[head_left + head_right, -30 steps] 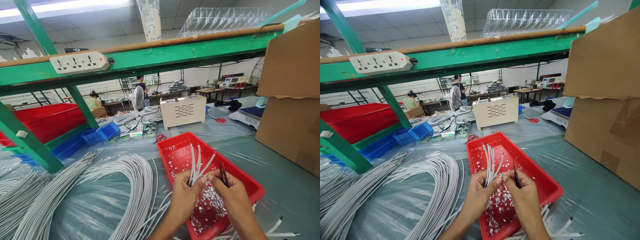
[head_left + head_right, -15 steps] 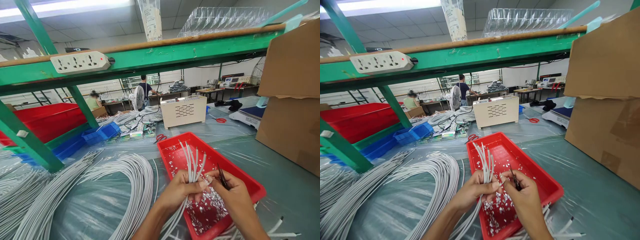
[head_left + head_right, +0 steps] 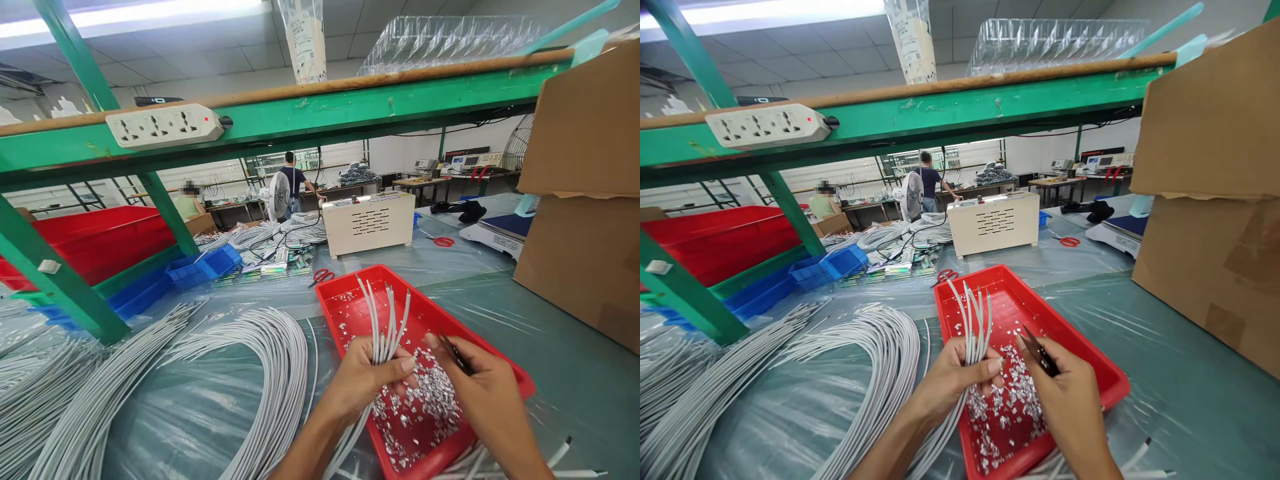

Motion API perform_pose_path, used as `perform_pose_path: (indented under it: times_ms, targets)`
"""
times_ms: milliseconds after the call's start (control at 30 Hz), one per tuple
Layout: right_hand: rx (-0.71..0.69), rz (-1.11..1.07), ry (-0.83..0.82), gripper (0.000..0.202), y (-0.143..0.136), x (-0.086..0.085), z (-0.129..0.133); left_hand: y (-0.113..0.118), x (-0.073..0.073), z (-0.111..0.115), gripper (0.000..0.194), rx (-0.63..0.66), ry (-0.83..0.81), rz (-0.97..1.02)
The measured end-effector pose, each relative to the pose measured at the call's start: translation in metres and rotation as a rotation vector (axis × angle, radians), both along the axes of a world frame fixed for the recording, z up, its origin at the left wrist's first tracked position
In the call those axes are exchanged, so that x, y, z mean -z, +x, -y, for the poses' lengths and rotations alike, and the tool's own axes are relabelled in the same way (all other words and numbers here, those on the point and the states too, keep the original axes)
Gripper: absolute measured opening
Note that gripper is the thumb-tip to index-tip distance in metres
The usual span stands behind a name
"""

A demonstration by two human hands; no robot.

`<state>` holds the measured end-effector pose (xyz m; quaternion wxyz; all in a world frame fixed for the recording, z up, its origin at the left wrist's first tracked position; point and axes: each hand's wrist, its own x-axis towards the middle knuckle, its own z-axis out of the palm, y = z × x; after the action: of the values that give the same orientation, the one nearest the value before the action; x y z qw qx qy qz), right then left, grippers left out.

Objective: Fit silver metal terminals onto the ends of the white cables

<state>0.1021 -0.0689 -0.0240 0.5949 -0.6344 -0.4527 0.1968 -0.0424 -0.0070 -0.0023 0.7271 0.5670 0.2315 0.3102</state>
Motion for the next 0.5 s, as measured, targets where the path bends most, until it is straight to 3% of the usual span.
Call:
perform_pose_path:
  times_ms: [267, 400, 500]
  targets:
    - [-0.164, -0.009, 0.056, 0.017, -0.009, -0.005, 0.005, -0.001, 0.003, -0.004, 0.018, -0.012, -0.133, 0.082]
    - [-0.029, 0.038, 0.085, 0.015, -0.011, -0.010, 0.014, -0.002, 0.008, -0.012, 0.017, -0.118, -0.228, 0.132]
    - [0.118, 0.126, 0.062, 0.016, -0.007, -0.006, 0.044, -0.002, 0.011, -0.018, 0.020, -0.227, -0.310, 0.166]
